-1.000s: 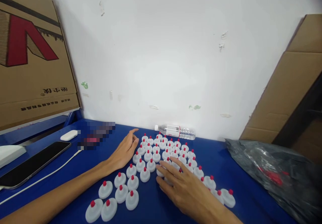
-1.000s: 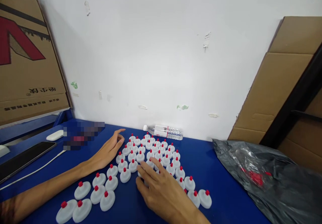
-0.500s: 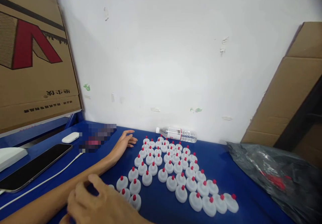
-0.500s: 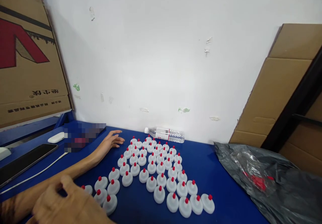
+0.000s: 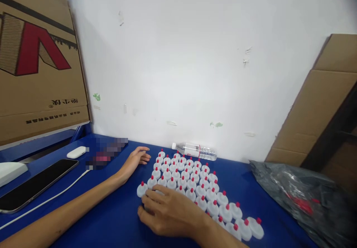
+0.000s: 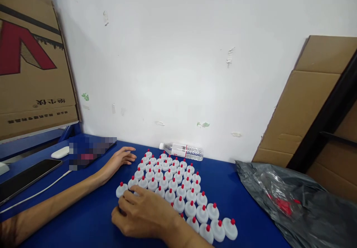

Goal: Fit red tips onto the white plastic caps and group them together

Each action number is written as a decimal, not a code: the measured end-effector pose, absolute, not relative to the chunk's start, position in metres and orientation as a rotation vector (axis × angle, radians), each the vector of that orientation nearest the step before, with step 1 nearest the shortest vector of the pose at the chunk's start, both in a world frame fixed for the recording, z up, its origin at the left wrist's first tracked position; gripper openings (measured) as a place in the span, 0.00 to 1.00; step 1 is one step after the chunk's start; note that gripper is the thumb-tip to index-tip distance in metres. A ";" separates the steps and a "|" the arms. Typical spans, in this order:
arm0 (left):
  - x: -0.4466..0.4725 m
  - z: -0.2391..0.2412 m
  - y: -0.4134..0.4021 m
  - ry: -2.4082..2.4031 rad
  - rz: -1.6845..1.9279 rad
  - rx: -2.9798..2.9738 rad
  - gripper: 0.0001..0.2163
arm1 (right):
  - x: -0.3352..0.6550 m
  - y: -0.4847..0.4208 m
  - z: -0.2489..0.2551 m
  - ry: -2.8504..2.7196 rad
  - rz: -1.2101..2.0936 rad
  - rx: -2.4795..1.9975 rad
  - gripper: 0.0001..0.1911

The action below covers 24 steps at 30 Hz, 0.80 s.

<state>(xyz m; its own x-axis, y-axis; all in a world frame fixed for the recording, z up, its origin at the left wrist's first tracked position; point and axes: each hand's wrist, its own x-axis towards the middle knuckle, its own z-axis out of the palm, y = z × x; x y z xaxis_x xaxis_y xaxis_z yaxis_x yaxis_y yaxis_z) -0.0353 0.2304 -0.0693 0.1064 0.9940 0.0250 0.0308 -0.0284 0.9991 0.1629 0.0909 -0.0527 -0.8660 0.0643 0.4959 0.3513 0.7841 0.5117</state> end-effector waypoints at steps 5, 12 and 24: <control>-0.033 -0.071 0.227 1.168 1.139 1.419 0.12 | 0.184 0.088 -0.048 -2.463 -0.962 -0.336 0.05; -0.030 -0.069 0.221 1.193 1.153 1.540 0.13 | 0.200 0.060 -0.052 -2.458 -1.000 -0.192 0.10; -0.025 -0.064 0.213 1.241 1.154 1.607 0.16 | 0.267 0.079 -0.045 -2.334 -1.014 -0.300 0.12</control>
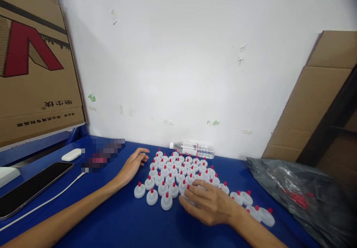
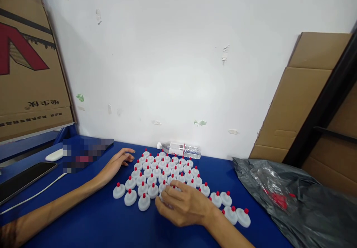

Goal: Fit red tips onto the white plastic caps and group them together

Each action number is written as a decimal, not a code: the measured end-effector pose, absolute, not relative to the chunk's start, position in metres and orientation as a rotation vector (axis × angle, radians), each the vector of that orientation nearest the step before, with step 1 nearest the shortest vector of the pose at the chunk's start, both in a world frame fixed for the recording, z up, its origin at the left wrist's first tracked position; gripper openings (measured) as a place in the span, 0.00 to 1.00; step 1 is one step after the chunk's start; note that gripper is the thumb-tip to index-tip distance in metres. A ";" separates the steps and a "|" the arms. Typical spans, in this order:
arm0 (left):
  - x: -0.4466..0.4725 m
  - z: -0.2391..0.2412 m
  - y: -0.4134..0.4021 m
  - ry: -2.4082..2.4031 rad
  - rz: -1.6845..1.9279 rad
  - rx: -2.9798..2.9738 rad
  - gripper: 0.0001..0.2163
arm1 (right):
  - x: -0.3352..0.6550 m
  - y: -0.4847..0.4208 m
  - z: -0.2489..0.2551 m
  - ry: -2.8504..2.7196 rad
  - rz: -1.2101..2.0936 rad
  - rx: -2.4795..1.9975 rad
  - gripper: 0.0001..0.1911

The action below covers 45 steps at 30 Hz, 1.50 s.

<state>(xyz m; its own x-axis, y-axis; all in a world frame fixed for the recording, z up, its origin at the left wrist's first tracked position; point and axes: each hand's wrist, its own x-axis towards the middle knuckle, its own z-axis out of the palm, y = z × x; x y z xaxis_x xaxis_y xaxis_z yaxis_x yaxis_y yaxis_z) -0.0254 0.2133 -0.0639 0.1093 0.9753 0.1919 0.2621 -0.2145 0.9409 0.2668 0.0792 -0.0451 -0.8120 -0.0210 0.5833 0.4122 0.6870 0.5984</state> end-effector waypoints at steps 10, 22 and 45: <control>-0.025 -0.066 0.215 1.258 1.149 1.636 0.19 | 0.225 0.051 -0.053 -2.380 -0.849 -0.365 0.04; -0.025 -0.066 0.214 1.243 1.134 1.733 0.16 | 0.212 0.039 -0.066 -2.542 -0.338 -0.894 0.19; -0.027 -0.058 0.206 1.214 1.148 1.845 0.18 | 0.210 0.036 -0.042 -2.880 -0.188 -1.198 0.27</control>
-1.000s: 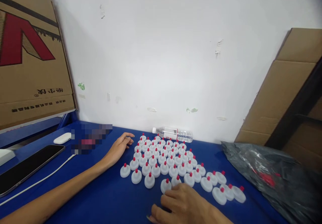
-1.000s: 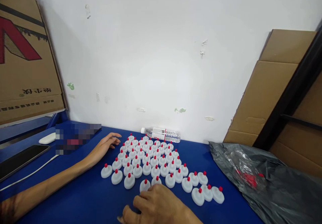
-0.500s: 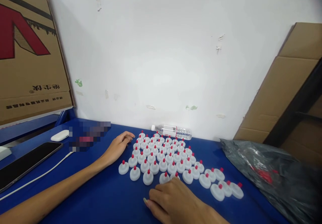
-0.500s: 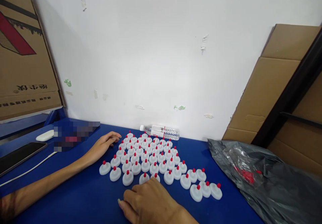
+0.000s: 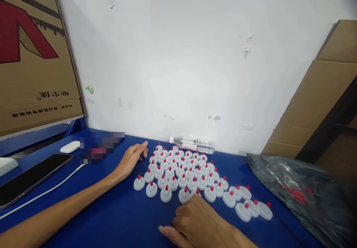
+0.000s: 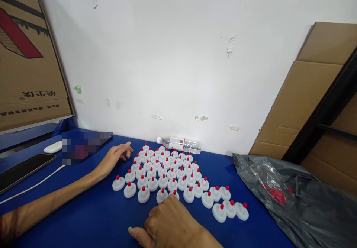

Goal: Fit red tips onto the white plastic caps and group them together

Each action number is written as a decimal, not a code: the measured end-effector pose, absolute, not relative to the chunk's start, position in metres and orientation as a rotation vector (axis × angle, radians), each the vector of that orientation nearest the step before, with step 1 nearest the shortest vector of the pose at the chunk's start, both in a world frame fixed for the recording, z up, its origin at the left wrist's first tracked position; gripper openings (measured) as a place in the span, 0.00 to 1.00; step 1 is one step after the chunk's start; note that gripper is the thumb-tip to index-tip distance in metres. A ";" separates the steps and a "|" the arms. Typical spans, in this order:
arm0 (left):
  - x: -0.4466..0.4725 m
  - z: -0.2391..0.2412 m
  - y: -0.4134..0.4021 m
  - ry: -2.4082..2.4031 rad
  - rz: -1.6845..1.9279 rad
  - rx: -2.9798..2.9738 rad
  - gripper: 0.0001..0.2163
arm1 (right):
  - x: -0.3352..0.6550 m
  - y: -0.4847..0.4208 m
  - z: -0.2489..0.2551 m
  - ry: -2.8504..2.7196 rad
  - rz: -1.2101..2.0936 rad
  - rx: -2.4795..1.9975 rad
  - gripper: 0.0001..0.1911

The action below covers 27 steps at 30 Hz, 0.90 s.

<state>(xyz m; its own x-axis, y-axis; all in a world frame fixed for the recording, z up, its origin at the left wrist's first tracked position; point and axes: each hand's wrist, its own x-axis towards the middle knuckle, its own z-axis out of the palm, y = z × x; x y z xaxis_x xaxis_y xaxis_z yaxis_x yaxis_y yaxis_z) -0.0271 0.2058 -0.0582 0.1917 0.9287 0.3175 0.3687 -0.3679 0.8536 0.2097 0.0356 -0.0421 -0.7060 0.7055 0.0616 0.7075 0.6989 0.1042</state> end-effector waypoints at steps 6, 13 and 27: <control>-0.033 -0.050 0.204 1.282 1.197 1.867 0.14 | 0.213 0.037 -0.059 -2.614 -0.397 -0.996 0.21; -0.032 -0.047 0.199 1.273 1.147 1.922 0.12 | 0.215 0.039 -0.066 -2.291 -0.462 -0.711 0.22; -0.032 -0.046 0.196 1.173 1.138 1.975 0.16 | 0.219 0.042 -0.067 -2.188 -0.356 -0.561 0.10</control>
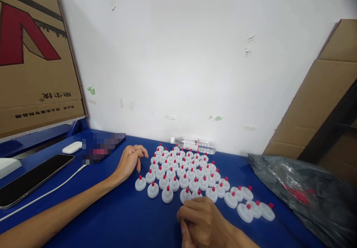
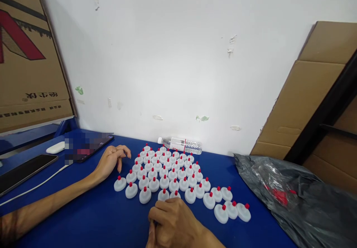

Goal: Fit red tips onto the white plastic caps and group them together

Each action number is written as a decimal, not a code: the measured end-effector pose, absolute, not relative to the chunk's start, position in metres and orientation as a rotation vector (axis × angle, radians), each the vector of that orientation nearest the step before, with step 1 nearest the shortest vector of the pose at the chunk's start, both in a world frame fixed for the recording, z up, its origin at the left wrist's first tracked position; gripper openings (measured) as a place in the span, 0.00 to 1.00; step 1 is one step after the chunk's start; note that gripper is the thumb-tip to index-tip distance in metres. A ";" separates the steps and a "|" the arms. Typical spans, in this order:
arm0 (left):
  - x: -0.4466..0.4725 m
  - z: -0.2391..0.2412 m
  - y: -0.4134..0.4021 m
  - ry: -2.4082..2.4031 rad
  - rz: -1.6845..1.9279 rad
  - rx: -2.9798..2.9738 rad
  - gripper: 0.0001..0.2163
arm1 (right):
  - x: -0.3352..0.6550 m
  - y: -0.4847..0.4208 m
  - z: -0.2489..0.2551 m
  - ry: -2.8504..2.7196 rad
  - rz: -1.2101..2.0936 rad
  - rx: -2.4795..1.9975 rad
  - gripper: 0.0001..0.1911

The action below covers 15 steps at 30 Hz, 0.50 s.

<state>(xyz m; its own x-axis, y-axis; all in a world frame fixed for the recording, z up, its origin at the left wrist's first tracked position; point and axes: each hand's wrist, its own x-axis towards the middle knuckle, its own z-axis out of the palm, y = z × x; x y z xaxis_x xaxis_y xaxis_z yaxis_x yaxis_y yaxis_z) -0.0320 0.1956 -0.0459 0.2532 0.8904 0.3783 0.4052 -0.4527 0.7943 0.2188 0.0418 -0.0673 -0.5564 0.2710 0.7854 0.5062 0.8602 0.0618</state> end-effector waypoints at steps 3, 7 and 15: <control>-0.031 -0.046 0.195 1.136 1.163 1.971 0.22 | 0.219 0.041 -0.063 -2.202 -0.366 -0.552 0.10; -0.031 -0.046 0.196 1.097 1.203 1.943 0.26 | 0.218 0.041 -0.060 -2.175 -0.378 -0.549 0.13; -0.031 -0.043 0.198 1.065 1.389 1.756 0.24 | 0.215 0.041 -0.062 -2.117 -0.372 -0.467 0.12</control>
